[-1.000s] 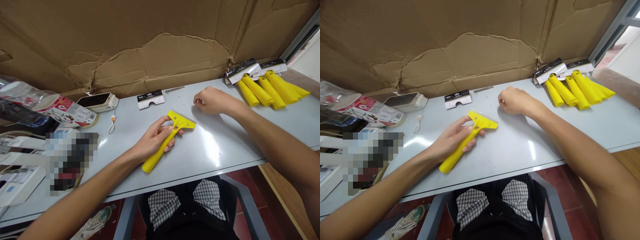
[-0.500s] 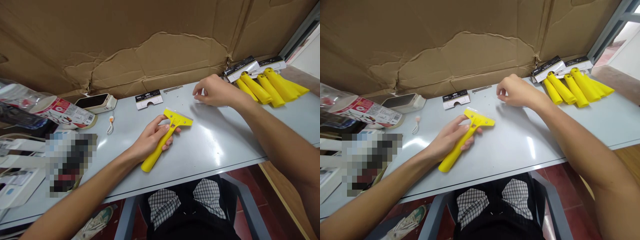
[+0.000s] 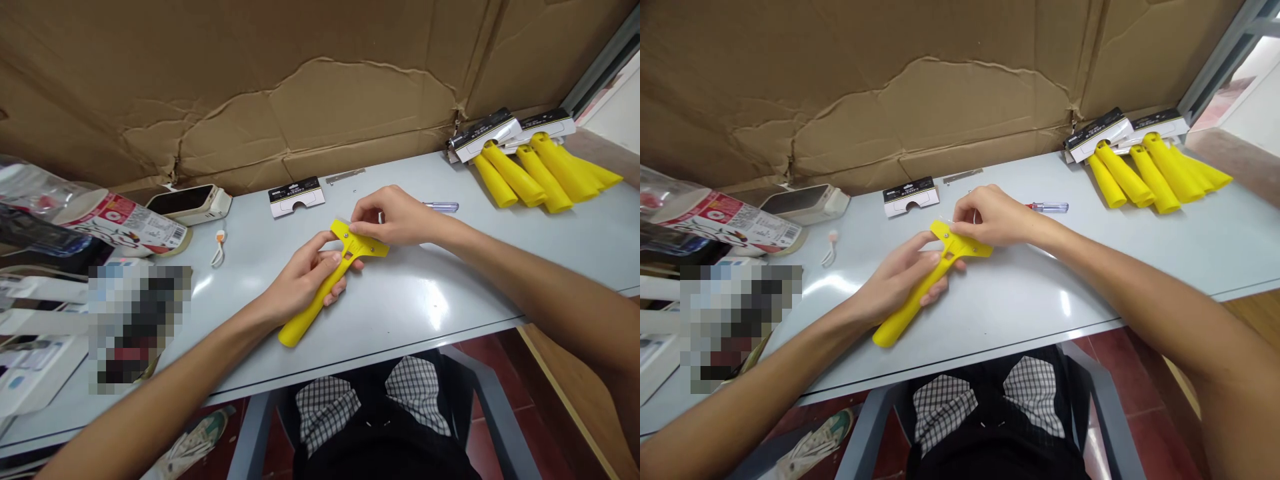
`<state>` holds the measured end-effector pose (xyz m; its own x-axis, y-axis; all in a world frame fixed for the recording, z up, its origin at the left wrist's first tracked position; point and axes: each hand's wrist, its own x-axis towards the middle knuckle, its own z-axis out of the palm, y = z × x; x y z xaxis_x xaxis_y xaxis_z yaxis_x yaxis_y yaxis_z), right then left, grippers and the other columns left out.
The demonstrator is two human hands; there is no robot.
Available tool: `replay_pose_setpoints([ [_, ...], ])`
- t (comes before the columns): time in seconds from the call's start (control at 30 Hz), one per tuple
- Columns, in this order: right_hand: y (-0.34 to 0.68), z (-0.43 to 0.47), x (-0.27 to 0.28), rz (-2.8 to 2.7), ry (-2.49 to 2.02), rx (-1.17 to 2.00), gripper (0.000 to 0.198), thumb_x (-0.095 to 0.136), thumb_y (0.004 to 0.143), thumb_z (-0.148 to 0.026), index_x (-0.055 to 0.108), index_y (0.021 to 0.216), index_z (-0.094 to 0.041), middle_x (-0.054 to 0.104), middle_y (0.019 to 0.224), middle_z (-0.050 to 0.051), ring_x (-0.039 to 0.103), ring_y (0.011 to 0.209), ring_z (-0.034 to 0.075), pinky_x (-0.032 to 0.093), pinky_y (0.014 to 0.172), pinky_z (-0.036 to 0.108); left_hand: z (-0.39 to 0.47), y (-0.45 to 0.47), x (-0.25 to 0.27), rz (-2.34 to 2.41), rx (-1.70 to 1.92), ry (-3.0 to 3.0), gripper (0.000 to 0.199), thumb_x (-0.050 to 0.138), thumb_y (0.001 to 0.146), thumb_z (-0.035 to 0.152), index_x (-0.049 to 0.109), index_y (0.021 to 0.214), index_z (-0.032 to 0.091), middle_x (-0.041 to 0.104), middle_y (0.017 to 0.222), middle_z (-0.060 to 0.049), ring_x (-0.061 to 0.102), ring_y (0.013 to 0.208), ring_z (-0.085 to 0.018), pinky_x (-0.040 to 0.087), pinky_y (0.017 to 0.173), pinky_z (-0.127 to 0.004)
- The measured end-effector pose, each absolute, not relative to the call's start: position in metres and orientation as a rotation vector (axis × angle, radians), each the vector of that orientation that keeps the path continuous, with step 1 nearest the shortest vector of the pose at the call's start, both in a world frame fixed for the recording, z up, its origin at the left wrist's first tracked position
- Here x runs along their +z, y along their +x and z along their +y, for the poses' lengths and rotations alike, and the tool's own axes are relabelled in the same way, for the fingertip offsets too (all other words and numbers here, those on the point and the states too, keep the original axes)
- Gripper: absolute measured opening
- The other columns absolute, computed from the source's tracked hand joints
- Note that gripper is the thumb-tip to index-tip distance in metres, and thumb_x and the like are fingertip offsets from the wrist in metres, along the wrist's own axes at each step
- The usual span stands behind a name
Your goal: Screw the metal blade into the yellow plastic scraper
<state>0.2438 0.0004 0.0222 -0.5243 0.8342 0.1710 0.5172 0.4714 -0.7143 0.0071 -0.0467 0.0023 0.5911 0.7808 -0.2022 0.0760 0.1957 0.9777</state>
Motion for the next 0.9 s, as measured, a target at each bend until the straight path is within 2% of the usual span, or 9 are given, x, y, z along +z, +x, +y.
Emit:
replay_pose_setpoints([
  [0.2, 0.239, -0.002, 0.021, -2.040, -1.198, 1.018, 0.024, 0.070, 0.093, -0.035, 0.072, 0.076, -0.019, 0.068, 0.073, 0.002, 0.055, 0.069, 0.014, 0.041, 0.066, 0.032, -0.048, 0.006, 0.003, 0.798, 0.572, 1.311, 0.033, 0.058, 0.108, 0.037, 0.050, 0.137, 0.021, 0.075, 0.109, -0.010, 0.055, 0.054, -0.007, 0.045, 0.046, -0.021],
  [0.4, 0.241, -0.004, 0.027, -2.010, -1.233, 1.105, 0.032, 0.072, 0.092, -0.045, 0.071, 0.075, -0.019, 0.064, 0.071, 0.001, 0.051, 0.067, 0.014, 0.039, 0.063, 0.032, -0.046, 0.005, 0.000, 0.746, 0.576, 1.223, 0.034, 0.062, 0.107, 0.036, 0.050, 0.135, 0.021, 0.077, 0.111, -0.012, 0.055, 0.053, -0.006, 0.044, 0.046, -0.021],
  [0.53, 0.259, 0.004, 0.038, -2.214, -1.350, 0.838, 0.034, 0.072, 0.095, -0.049, 0.076, 0.078, -0.020, 0.069, 0.076, 0.005, 0.056, 0.072, 0.018, 0.040, 0.069, 0.035, -0.044, 0.007, -0.001, 0.767, 0.634, 1.114, 0.032, 0.063, 0.105, 0.031, 0.051, 0.133, 0.022, 0.077, 0.112, -0.013, 0.056, 0.054, -0.007, 0.042, 0.047, -0.021],
  [0.6, 0.278, 0.013, 0.043, -2.336, -1.536, 0.562, 0.025, 0.082, 0.089, -0.045, 0.080, 0.083, -0.021, 0.072, 0.082, 0.008, 0.061, 0.080, 0.022, 0.040, 0.072, 0.036, -0.043, 0.008, -0.001, 0.789, 0.675, 1.052, 0.029, 0.063, 0.104, 0.028, 0.051, 0.130, 0.022, 0.077, 0.112, -0.013, 0.056, 0.054, -0.007, 0.041, 0.047, -0.021],
  [0.67, 0.302, 0.023, 0.047, -2.346, -1.794, 0.359, 0.025, 0.087, 0.084, -0.045, 0.084, 0.095, -0.023, 0.075, 0.090, 0.010, 0.064, 0.084, 0.024, 0.040, 0.071, 0.036, -0.042, 0.009, -0.001, 0.812, 0.727, 0.988, 0.027, 0.064, 0.102, 0.025, 0.052, 0.126, 0.022, 0.077, 0.113, -0.013, 0.055, 0.054, -0.006, 0.041, 0.046, -0.020],
  [0.73, 0.327, 0.032, 0.050, -2.388, -1.985, 0.306, 0.031, 0.086, 0.084, -0.048, 0.085, 0.106, -0.026, 0.078, 0.100, 0.010, 0.066, 0.086, 0.024, 0.041, 0.069, 0.037, -0.041, 0.010, -0.002, 0.835, 0.775, 0.929, 0.026, 0.065, 0.101, 0.023, 0.054, 0.125, 0.021, 0.076, 0.114, -0.012, 0.055, 0.055, -0.006, 0.041, 0.047, -0.020],
  [0.77, 0.338, 0.036, 0.050, -2.415, -2.073, 0.309, 0.036, 0.087, 0.082, -0.053, 0.086, 0.106, -0.027, 0.078, 0.104, 0.009, 0.067, 0.083, 0.022, 0.041, 0.068, 0.037, -0.041, 0.010, -0.002, 0.845, 0.793, 0.905, 0.026, 0.065, 0.101, 0.022, 0.054, 0.125, 0.022, 0.076, 0.114, -0.012, 0.055, 0.056, -0.006, 0.042, 0.047, -0.020],
  [0.83, 0.356, 0.042, 0.050, -2.516, -2.060, 0.349, 0.049, 0.075, 0.087, -0.067, 0.087, 0.101, -0.021, 0.079, 0.103, 0.010, 0.068, 0.081, 0.017, 0.038, 0.068, 0.037, -0.040, 0.010, -0.003, 0.861, 0.811, 0.876, 0.026, 0.064, 0.100, 0.021, 0.055, 0.125, 0.022, 0.076, 0.113, -0.011, 0.055, 0.056, -0.006, 0.042, 0.047, -0.020],
  [0.9, 0.362, 0.045, 0.048, -2.546, -2.050, 0.411, 0.045, 0.087, 0.076, -0.064, 0.088, 0.097, -0.024, 0.080, 0.100, 0.009, 0.067, 0.077, 0.019, 0.038, 0.064, 0.036, -0.041, 0.011, -0.004, 0.869, 0.814, 0.868, 0.024, 0.063, 0.101, 0.020, 0.056, 0.123, 0.021, 0.076, 0.112, -0.011, 0.055, 0.056, -0.007, 0.041, 0.047, -0.020],
])
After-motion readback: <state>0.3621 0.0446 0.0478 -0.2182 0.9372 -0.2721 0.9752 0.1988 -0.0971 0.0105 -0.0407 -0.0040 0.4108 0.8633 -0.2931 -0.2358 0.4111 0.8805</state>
